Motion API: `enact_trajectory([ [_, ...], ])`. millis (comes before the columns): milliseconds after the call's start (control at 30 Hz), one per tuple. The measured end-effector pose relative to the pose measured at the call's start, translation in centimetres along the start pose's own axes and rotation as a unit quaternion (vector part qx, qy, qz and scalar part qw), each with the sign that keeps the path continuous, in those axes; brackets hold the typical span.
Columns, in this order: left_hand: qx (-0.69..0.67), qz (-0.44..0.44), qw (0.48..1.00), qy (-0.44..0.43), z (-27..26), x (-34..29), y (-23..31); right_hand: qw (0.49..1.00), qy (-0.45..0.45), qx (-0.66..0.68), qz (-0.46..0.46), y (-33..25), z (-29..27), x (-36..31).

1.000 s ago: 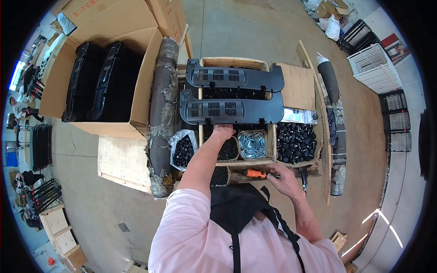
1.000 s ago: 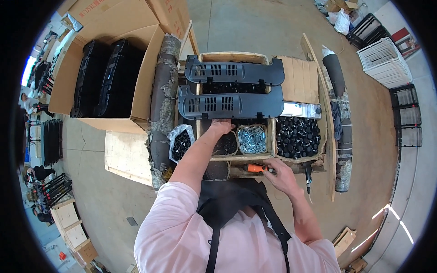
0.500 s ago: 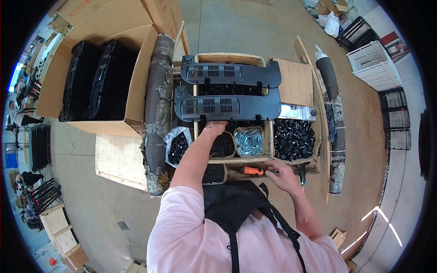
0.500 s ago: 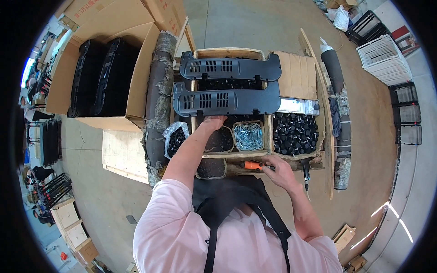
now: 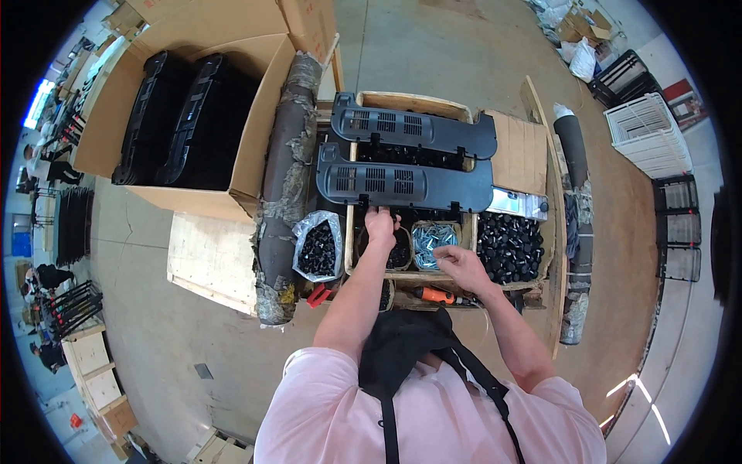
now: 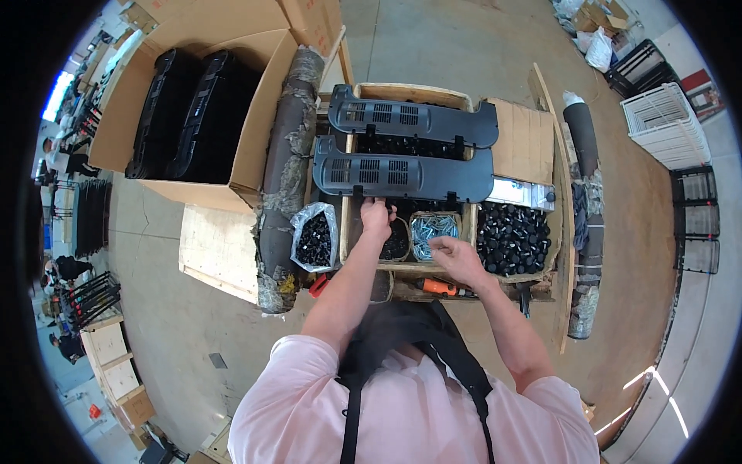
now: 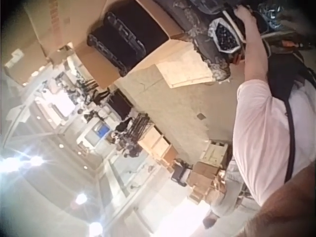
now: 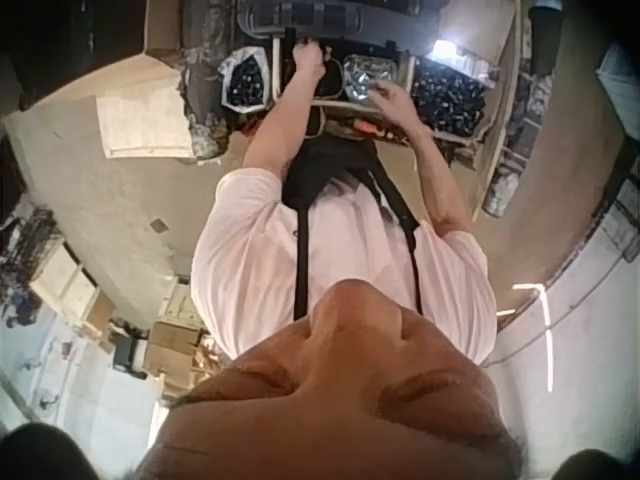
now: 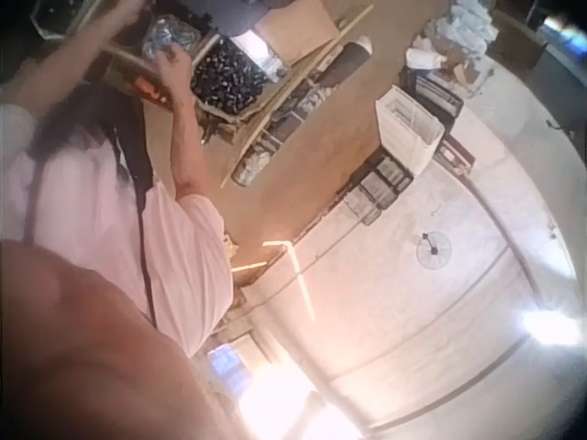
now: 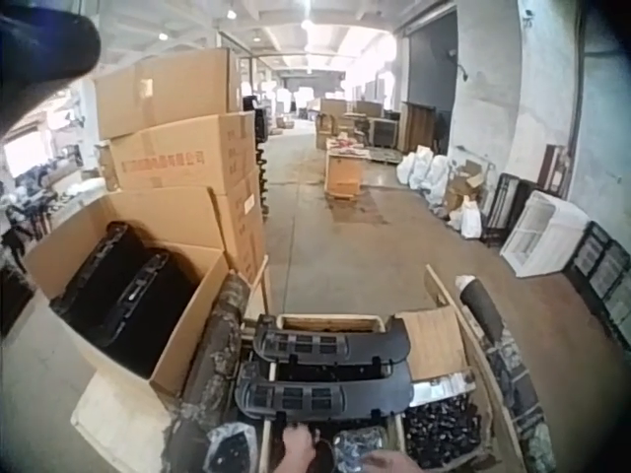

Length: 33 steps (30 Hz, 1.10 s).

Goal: The user is assembling plastic grill covers by attaching small components with an electric screwdriver.

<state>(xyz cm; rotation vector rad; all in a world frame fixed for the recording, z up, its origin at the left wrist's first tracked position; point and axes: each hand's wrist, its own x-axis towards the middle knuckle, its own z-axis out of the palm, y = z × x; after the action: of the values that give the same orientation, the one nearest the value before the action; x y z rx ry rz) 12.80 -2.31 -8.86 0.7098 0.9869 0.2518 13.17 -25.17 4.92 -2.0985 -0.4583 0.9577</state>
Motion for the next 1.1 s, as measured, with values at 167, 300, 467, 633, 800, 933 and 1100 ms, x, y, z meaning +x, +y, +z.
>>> enact_trajectory([
  [167, -0.261, -0.202, 0.935, -0.128, -3.7, -1.4, 1.9, 0.976, 0.003, 0.206, 0.074, 0.0, 2.5, 4.6],
  [300, -0.224, -0.231, 0.927, -0.193, -3.4, -4.3, 2.7, 0.938, 0.008, 0.331, 0.103, -0.6, 3.8, 7.2],
  [467, -0.177, -0.230, 0.941, -0.176, -4.2, -5.3, 2.0, 0.966, 0.048, 0.251, 0.044, -1.2, 5.9, 8.4],
  [633, -0.133, -0.241, 0.950, -0.145, -3.6, -6.1, 1.9, 0.973, 0.065, 0.221, -0.019, -0.8, 6.8, 8.3],
  [800, -0.039, -0.170, 0.978, -0.112, -3.7, -4.9, 1.1, 0.978, 0.067, 0.198, -0.008, -1.0, 7.2, 8.7],
  [933, -0.063, -0.119, 0.991, -0.003, -4.4, -3.3, 1.5, 0.892, 0.123, 0.425, 0.095, -0.4, 6.4, 9.7],
  [1100, -0.185, -0.162, 0.969, -0.040, -4.3, -3.7, 3.9, 0.988, 0.134, 0.006, 0.081, 5.7, 2.0, 8.6],
])
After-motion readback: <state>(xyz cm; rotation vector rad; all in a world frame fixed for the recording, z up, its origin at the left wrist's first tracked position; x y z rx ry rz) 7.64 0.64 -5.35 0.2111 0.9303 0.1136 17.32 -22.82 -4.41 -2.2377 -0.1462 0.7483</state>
